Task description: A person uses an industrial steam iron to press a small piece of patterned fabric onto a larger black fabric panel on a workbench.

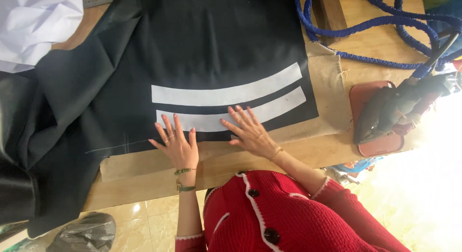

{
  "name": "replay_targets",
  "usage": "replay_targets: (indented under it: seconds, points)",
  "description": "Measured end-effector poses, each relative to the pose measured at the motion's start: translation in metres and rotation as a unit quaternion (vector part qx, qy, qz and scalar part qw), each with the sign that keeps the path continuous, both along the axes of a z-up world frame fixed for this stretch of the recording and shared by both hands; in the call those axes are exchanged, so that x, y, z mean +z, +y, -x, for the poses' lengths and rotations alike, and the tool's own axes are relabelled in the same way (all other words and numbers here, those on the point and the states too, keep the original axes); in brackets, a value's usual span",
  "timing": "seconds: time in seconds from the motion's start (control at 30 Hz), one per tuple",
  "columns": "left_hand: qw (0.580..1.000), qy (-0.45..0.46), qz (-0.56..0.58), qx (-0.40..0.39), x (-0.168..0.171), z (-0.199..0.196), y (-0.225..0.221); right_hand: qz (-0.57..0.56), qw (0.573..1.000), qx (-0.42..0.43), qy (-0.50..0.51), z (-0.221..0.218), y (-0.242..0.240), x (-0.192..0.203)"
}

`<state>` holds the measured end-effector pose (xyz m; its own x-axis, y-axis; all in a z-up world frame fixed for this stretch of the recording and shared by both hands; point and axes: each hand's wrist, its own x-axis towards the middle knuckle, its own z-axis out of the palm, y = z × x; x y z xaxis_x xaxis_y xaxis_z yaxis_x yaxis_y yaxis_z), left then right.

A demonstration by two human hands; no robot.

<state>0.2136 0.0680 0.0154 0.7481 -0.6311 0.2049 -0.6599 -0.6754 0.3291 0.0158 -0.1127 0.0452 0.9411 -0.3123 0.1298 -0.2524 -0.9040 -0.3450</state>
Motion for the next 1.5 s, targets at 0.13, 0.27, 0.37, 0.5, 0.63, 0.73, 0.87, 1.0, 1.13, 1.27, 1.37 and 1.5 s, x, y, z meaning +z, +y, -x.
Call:
replay_targets:
  seconds: [0.13, 0.27, 0.37, 0.5, 0.63, 0.73, 0.87, 1.0, 1.13, 1.27, 1.37, 1.5]
  points:
    - [0.997, -0.065, -0.024, 0.03, -0.013, -0.045, 0.042, 0.187, 0.971, -0.142, -0.054, 0.082, -0.098, -0.04]
    - [0.986, -0.08, -0.012, 0.145, 0.003, -0.089, 0.115, 0.113, 0.889, -0.433, 0.096, 0.202, -0.142, -0.023]
    - [0.969, -0.151, -0.037, 0.191, -0.007, -0.116, 0.154, 0.11, 0.904, -0.41, 0.054, 0.21, -0.122, -0.005]
    - [0.954, -0.19, -0.022, 0.229, 0.004, -0.104, 0.152, -0.018, 0.91, -0.414, -0.001, 0.198, -0.092, -0.015]
    - [0.925, 0.067, 0.285, 0.243, -0.014, -0.075, 0.135, -0.189, 0.837, -0.503, -0.1, 0.181, -0.088, -0.012]
    - [0.739, 0.294, 0.52, 0.312, -0.012, -0.074, 0.126, -0.242, 0.809, -0.528, -0.095, 0.182, -0.098, -0.013]
    - [0.526, 0.415, 0.647, 0.365, -0.021, -0.105, 0.142, -0.256, 0.802, -0.538, -0.046, 0.189, -0.106, -0.024]
    - [0.56, 0.425, 0.625, 0.339, -0.047, -0.147, 0.148, -0.231, 0.824, -0.516, -0.035, 0.186, -0.107, -0.018]
    - [0.565, 0.348, 0.614, 0.428, -0.026, -0.161, 0.13, -0.242, 0.819, -0.516, -0.068, 0.178, -0.098, -0.006]
    - [0.64, 0.231, 0.577, 0.451, -0.024, -0.19, 0.124, -0.266, 0.817, -0.505, -0.087, 0.176, -0.093, -0.012]
    - [0.7, 0.148, 0.548, 0.433, -0.062, -0.233, 0.153, -0.254, 0.836, -0.48, -0.081, 0.163, -0.077, -0.01]
    - [0.734, -0.007, 0.521, 0.436, -0.055, -0.25, 0.16, -0.283, 0.842, -0.445, -0.115, 0.135, -0.046, 0.003]
